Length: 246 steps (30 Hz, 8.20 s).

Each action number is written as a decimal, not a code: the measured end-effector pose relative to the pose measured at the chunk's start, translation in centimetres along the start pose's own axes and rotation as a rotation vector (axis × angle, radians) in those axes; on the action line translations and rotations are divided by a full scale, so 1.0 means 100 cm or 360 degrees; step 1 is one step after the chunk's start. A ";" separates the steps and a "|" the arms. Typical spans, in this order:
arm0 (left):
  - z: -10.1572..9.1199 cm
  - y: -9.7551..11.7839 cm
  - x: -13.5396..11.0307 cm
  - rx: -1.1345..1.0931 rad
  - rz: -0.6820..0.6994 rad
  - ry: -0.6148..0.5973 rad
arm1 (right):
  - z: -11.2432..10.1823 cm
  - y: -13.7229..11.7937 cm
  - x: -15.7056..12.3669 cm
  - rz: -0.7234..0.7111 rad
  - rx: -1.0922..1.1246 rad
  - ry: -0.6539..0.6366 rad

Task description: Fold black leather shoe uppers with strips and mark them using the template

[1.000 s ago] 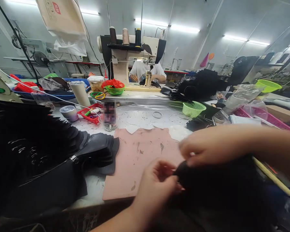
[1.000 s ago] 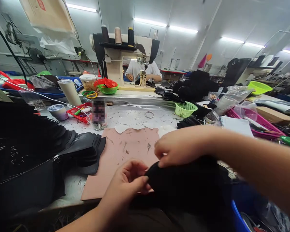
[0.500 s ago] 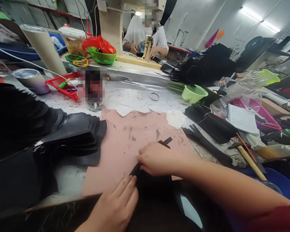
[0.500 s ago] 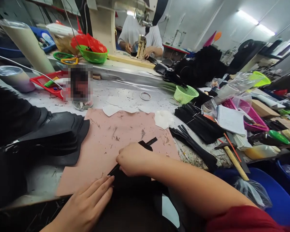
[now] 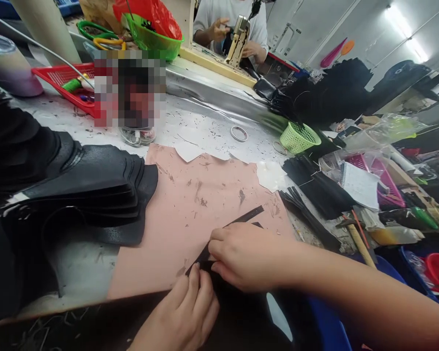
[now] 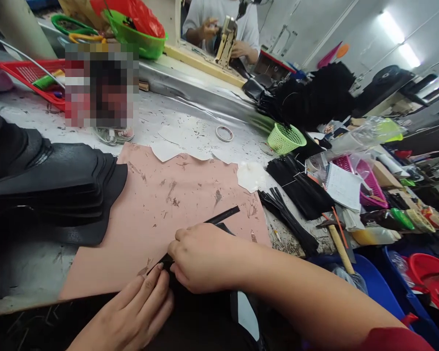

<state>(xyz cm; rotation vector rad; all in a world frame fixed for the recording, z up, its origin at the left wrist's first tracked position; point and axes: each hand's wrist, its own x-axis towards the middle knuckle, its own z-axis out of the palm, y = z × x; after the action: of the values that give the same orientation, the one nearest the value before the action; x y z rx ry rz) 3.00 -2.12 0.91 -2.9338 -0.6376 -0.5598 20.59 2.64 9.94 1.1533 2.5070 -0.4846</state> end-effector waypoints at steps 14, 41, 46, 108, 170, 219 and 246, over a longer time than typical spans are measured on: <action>-0.006 -0.008 0.008 0.0003 -0.0113 -0.0029 | 0.003 0.015 0.012 0.0173 -0.0036 -0.0018; -0.014 -0.025 0.042 -0.1701 -0.1268 -0.0526 | 0.018 0.009 -0.040 0.0208 0.0314 0.0616; -0.019 -0.017 0.045 -0.1602 -0.1348 -0.0397 | 0.028 -0.003 -0.048 0.0165 0.0207 0.0897; -0.039 -0.019 0.066 -0.1370 -0.1130 -0.0638 | 0.016 0.011 -0.033 0.0024 0.0275 0.0563; -0.048 -0.015 0.096 -0.1694 -0.1226 -0.0488 | 0.005 0.034 -0.076 0.0346 0.0901 0.0798; -0.053 -0.027 0.123 -0.2227 -0.1018 -0.0626 | -0.005 0.062 -0.089 -0.0182 0.1378 0.0792; -0.043 -0.017 0.140 -0.2012 -0.1160 -0.0342 | -0.016 0.062 -0.086 0.0047 0.1120 0.0857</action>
<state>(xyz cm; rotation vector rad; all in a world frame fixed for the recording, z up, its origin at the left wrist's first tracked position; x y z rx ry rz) 12.70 4.08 10.09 -3.7991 -2.0656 -0.9785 30.37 1.49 14.06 1.7574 2.8386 -1.2653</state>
